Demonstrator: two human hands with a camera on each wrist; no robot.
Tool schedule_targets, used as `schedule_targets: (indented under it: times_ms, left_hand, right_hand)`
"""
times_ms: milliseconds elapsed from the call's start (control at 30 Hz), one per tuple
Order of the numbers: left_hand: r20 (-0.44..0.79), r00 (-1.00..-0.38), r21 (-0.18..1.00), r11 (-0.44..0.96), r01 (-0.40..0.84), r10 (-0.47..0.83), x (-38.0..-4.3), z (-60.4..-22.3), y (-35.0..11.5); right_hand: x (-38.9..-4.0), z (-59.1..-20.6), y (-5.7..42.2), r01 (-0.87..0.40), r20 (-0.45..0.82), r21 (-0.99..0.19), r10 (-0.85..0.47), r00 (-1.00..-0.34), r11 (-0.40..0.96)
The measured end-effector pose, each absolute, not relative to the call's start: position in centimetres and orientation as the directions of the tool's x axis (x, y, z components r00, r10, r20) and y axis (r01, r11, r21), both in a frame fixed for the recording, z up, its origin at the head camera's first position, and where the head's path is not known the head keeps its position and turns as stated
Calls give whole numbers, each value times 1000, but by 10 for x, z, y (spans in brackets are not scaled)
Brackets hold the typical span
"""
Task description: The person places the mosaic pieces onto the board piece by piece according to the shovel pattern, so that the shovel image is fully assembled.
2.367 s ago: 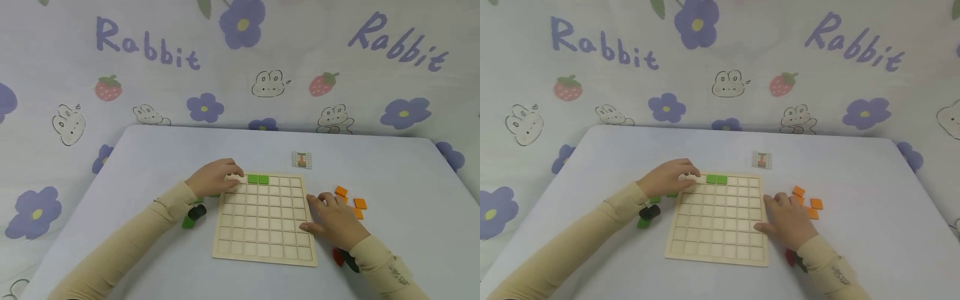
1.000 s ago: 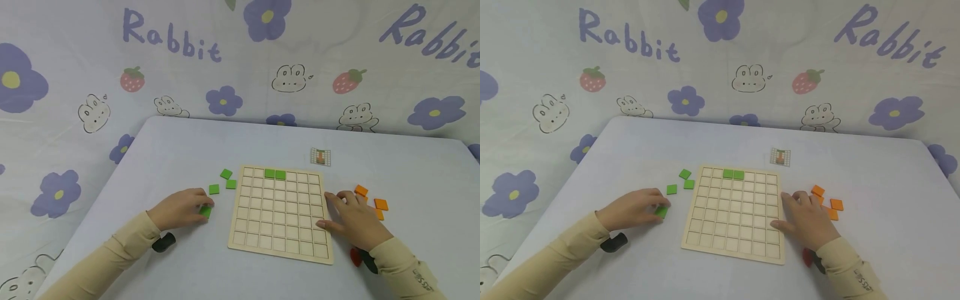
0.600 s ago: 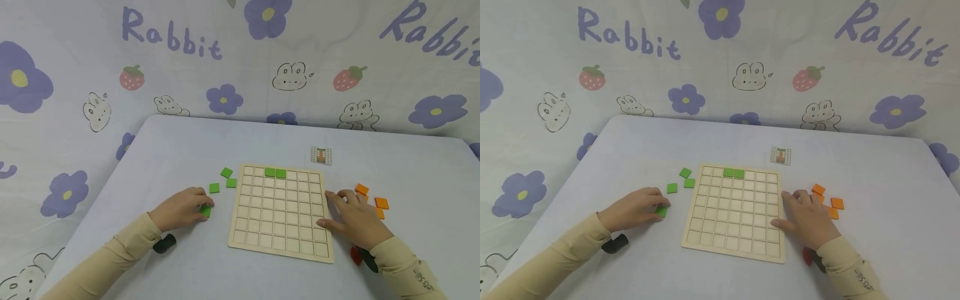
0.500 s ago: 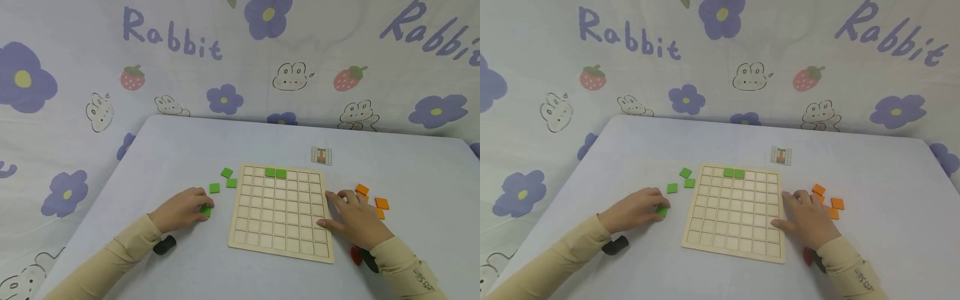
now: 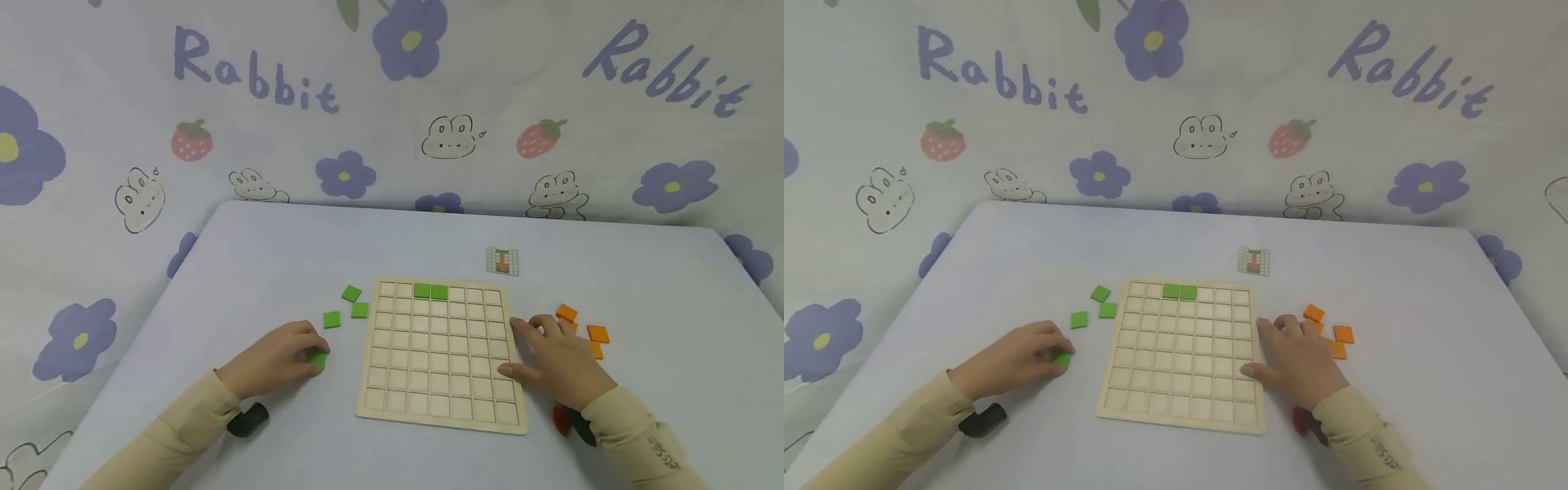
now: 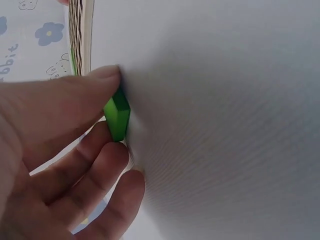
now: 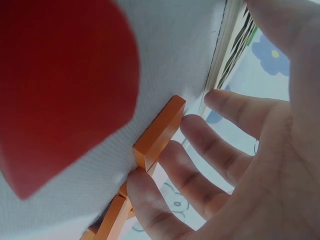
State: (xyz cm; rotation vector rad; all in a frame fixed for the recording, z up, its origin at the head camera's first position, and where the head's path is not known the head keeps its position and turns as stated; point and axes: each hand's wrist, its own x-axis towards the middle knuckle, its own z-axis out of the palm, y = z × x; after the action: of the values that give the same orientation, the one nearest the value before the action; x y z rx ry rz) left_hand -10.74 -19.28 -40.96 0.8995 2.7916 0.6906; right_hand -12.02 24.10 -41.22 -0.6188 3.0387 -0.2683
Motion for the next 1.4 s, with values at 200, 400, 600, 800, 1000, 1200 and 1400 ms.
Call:
schedule_targets:
  times_ms: [200, 400, 600, 800, 1000, 1200, 1400]
  left_hand:
    - [31, -822, 469, 718, 515, 569, -107, -411, -192]
    - [57, -811, 473, 699, 536, 583, -113, -407, -189]
    - [99, -804, 439, 699, 564, 587, -121, -404, -181]
    - [109, -802, 439, 695, 569, 588, -130, -392, -169]
    - [147, -791, 450, 671, 589, 595, -145, -377, -156]
    - [142, -781, 483, 646, 590, 608, -161, -365, -142]
    - [121, -778, 492, 643, 587, 617, -178, -360, -125]
  right_hand:
    - [-119, -413, 238, -388, 2, -180, -394, -919, 904]
    - [-119, -407, 237, -393, 16, -179, -396, -918, 902]
    - [-119, -407, 238, -395, 18, -180, -399, -917, 901]
    - [-120, -408, 239, -389, 17, -187, -393, -919, 902]
    - [-121, -409, 239, -385, 7, -194, -391, -920, 902]
    - [-122, -408, 240, -383, 5, -194, -390, -921, 903]
    - [-121, -406, 241, -382, 7, -196, -388, -922, 903]
